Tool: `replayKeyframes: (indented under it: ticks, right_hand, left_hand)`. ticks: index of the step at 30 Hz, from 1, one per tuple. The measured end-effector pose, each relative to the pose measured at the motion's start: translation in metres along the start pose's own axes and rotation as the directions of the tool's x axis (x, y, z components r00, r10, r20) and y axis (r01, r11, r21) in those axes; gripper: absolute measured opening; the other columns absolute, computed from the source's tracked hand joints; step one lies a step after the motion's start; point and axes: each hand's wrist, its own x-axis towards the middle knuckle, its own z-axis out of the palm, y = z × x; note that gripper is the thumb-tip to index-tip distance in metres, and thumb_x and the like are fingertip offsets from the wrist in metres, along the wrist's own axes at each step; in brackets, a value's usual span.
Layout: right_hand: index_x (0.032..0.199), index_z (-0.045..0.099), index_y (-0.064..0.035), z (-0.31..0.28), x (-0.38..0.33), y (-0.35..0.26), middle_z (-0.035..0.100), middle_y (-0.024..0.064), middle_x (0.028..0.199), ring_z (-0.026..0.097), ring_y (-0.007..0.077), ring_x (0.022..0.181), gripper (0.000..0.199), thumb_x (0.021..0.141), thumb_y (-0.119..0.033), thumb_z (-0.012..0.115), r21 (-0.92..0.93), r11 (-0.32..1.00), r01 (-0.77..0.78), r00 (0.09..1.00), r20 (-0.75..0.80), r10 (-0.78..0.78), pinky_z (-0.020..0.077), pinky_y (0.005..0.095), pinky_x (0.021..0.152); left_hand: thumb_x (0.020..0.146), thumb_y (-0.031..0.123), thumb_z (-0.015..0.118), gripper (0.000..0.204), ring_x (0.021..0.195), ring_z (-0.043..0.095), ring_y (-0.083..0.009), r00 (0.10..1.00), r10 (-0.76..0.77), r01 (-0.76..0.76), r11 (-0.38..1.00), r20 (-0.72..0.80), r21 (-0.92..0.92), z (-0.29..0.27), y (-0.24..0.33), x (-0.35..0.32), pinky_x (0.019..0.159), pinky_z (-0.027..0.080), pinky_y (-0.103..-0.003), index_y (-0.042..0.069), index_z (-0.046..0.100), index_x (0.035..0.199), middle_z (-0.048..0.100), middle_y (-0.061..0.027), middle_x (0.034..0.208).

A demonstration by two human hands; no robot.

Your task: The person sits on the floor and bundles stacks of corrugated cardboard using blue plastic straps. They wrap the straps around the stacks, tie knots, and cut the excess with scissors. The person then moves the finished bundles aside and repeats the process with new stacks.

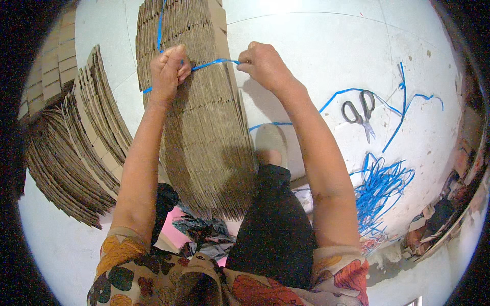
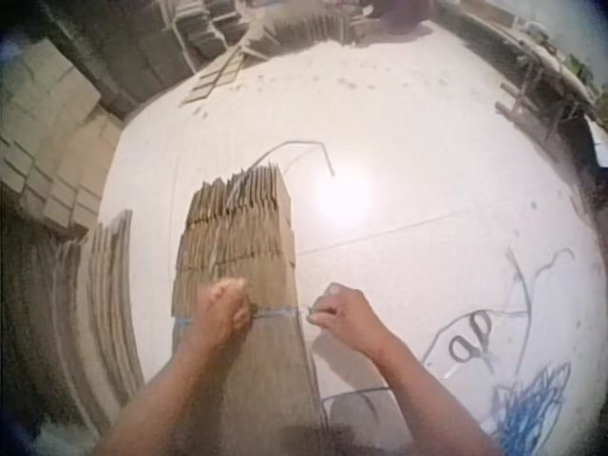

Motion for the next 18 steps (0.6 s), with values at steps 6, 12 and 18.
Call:
replayKeyframes:
  ticks: [6, 12, 18]
  right_hand:
    - [0.078, 0.056, -0.0007, 0.012, 0.003, -0.014, 0.061, 0.0112, 0.074, 0.046, 0.0083, 0.049, 0.024, 0.089, -0.022, 0.056, 0.972, 0.145, -0.185, 0.970, 0.156, 0.186, 0.0319, 0.0188, 0.038]
    - [0.067, 0.046, -0.0109, 0.026, 0.021, -0.019, 0.051, 0.0043, 0.060, 0.036, 0.0046, 0.040, 0.029, 0.093, -0.024, 0.050, 0.954, 0.023, -0.299, 0.912, 0.279, 0.300, 0.0288, 0.0170, 0.034]
    - [0.067, 0.043, -0.0136, 0.031, 0.021, -0.023, 0.042, -0.0042, 0.054, 0.032, 0.0026, 0.040, 0.029, 0.092, -0.027, 0.051, 0.872, 0.224, -0.435, 0.843, 0.308, 0.440, 0.0259, 0.0174, 0.033]
  left_hand:
    - [0.092, 0.032, 0.053, 0.037, 0.044, 0.035, -0.0052, 0.999, -0.040, 0.041, 0.999, -0.018, 0.023, 0.001, -0.001, 0.001, 0.039, 0.026, -0.021, 0.009, 0.044, 0.063, 0.038, 0.0035, 0.051]
    - [0.092, 0.033, 0.052, 0.034, 0.045, 0.033, -0.0054, 0.994, -0.107, 0.105, 0.992, -0.012, -0.075, -0.002, 0.003, -0.001, 0.040, 0.024, -0.021, 0.011, 0.043, 0.067, 0.036, 0.0038, 0.052]
    - [0.090, 0.035, 0.053, 0.033, 0.045, 0.033, -0.0058, 0.981, -0.195, 0.196, 0.976, 0.021, -0.097, -0.008, 0.008, -0.003, 0.039, 0.023, -0.021, 0.012, 0.042, 0.068, 0.035, 0.0037, 0.053]
